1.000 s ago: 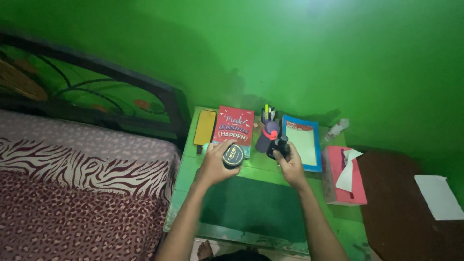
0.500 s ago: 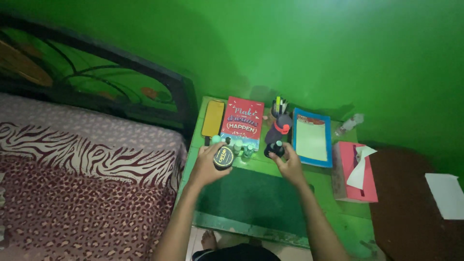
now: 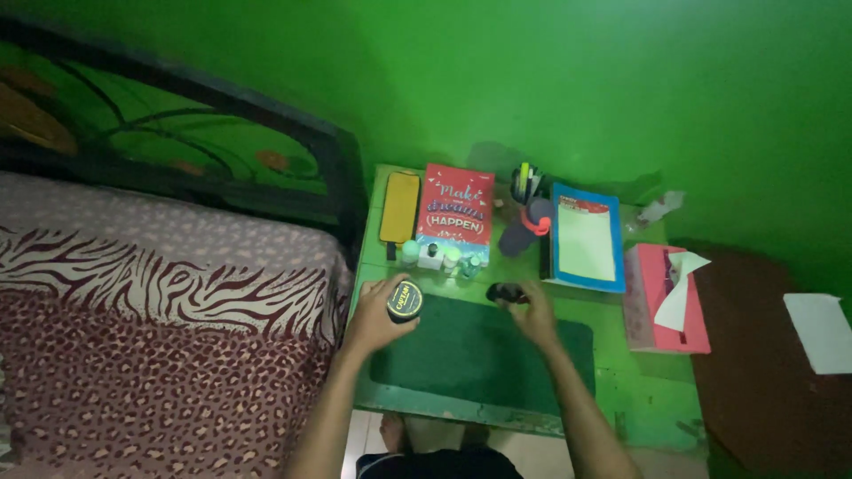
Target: Organizing small personal care items, lotions, and bottles on a desk and a storage cart.
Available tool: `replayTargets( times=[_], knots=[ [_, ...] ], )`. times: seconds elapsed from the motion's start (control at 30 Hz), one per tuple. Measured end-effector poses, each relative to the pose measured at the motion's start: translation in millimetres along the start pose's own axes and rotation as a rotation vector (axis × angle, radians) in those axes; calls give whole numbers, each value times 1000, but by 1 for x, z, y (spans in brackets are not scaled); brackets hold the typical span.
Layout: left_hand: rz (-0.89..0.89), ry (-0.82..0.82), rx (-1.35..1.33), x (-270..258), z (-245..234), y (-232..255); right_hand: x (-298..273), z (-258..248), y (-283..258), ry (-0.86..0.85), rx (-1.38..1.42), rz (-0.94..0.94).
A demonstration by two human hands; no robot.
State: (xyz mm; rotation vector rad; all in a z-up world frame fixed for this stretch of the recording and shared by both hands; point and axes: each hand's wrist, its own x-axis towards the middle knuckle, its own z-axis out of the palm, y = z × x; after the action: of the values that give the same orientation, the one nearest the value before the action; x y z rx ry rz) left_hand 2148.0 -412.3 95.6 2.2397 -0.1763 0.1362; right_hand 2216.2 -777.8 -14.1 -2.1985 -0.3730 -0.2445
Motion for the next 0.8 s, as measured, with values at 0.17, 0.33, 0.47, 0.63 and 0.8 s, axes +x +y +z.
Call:
replayTargets(
  times=[0.17, 0.33, 0.47, 0.63, 0.8],
  knots=[
    [43, 37, -14, -14, -12, -26, -6, 33, -20, -84, -23, 8],
    [-62, 23, -12, -28, -27, -34, 11, 82, -56, -209, -74, 55],
    [-67, 64, 6, -39, -26, -53, 18, 128, -59, -40, -114, -89],
    [-145, 49, 22, -47, -29, -58, 26, 148, -64, 60, -176, -150],
    [-224, 22, 5, -49, -28, -62, 31, 156, -60, -10, -224, 12]
  ],
)
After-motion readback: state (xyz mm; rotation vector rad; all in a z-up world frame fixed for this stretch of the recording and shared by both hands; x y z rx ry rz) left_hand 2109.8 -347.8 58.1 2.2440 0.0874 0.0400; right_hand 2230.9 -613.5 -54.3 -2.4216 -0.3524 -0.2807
